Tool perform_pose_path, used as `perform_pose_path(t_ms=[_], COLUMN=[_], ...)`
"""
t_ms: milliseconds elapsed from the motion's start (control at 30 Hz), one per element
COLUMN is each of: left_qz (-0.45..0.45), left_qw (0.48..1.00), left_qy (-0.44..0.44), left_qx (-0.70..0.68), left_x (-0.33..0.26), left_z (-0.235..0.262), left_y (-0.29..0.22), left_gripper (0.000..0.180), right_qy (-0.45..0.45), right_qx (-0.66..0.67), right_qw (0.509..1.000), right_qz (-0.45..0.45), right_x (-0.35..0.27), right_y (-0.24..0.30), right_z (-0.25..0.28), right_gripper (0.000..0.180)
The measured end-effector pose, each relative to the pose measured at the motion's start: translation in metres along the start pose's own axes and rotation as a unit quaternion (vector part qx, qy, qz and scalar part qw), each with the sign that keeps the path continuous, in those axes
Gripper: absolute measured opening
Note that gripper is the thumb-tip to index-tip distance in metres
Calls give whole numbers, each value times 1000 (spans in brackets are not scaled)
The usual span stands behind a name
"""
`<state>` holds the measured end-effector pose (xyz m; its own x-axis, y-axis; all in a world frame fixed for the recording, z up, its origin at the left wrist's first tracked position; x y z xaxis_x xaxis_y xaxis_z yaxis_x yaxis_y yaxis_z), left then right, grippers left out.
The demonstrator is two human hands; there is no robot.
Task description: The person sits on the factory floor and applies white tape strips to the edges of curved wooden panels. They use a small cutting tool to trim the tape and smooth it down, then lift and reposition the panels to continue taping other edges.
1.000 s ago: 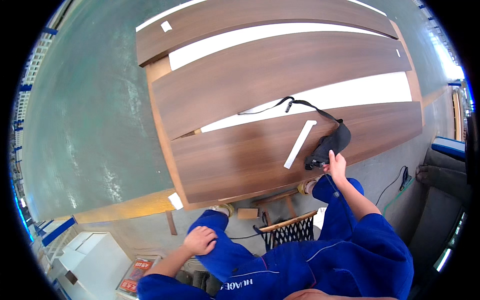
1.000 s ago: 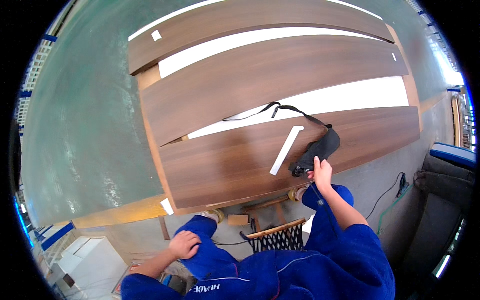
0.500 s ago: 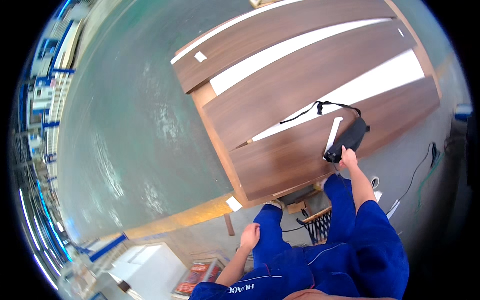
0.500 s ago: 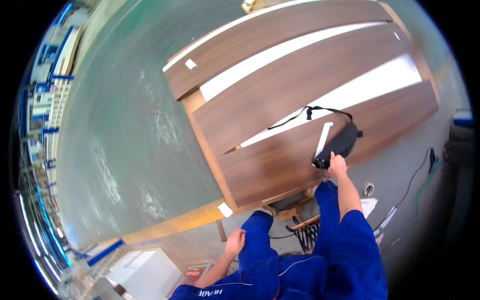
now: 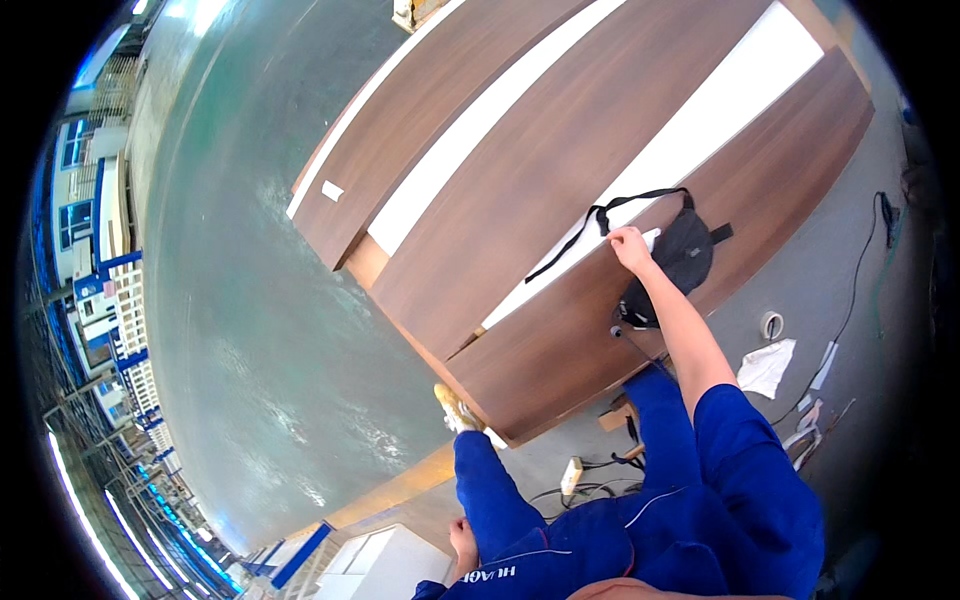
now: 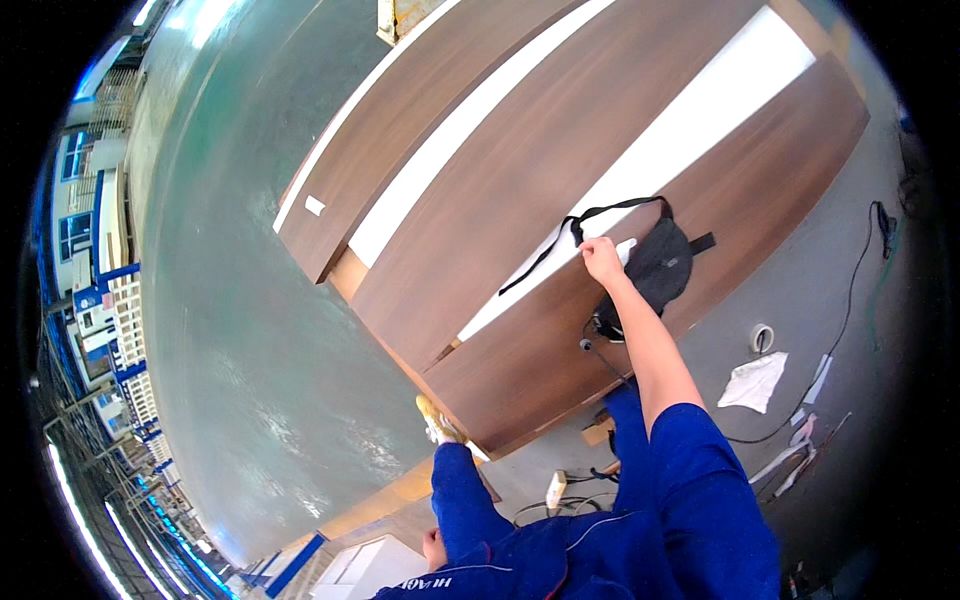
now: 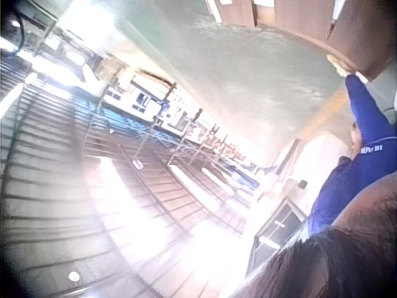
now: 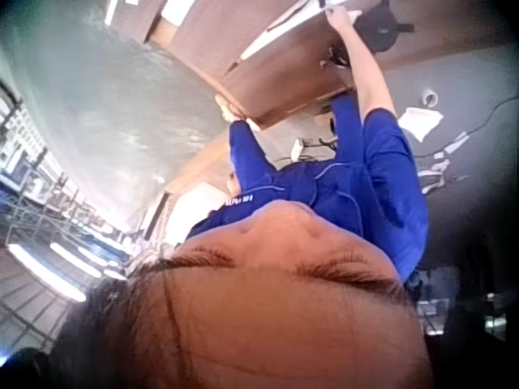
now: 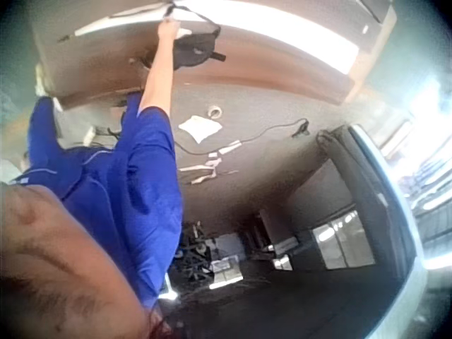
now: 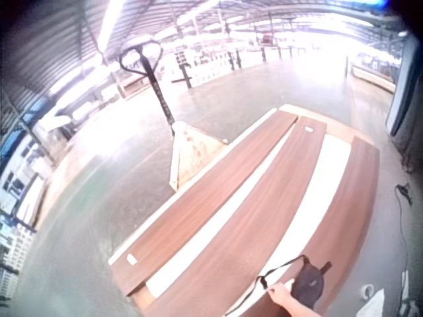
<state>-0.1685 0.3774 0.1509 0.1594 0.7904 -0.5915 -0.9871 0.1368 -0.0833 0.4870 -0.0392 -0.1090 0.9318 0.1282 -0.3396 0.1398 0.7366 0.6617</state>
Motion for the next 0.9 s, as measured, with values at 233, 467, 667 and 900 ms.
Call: perform_pose_path(t_ms=[233, 467, 667, 900], left_qz=[-269, -349, -354, -428], left_qw=[961, 928, 931, 900], left_qy=[1, 59, 81, 53], left_qx=[66, -117, -44, 58], left_x=[190, 332, 325, 388], left_z=[-8, 8, 36, 22], left_y=[-156, -330, -380, -401], left_gripper=[15, 18, 19, 25], right_qy=[-17, -182, -138, -10], right_qx=[-21, 145, -103, -235], right_qw=[993, 962, 968, 939], right_qz=[-118, -143, -183, -252], right_x=[32, -105, -237, -205], right_y=[-44, 69, 28, -1], right_z=[-54, 14, -32, 20], right_gripper=[20, 19, 15, 15])
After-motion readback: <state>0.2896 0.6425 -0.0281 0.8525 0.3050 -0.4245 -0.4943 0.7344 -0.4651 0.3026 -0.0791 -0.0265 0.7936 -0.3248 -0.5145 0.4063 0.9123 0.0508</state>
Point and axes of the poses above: each hand's wrist, its own x-axis towards the middle knuckle, its own z-axis out of the back of the hand, y = z × x, the point moved 9 cm from there along x, towards the middle knuckle, and after that the axes turned 5 degrees about -x, right-handed, at the moved point
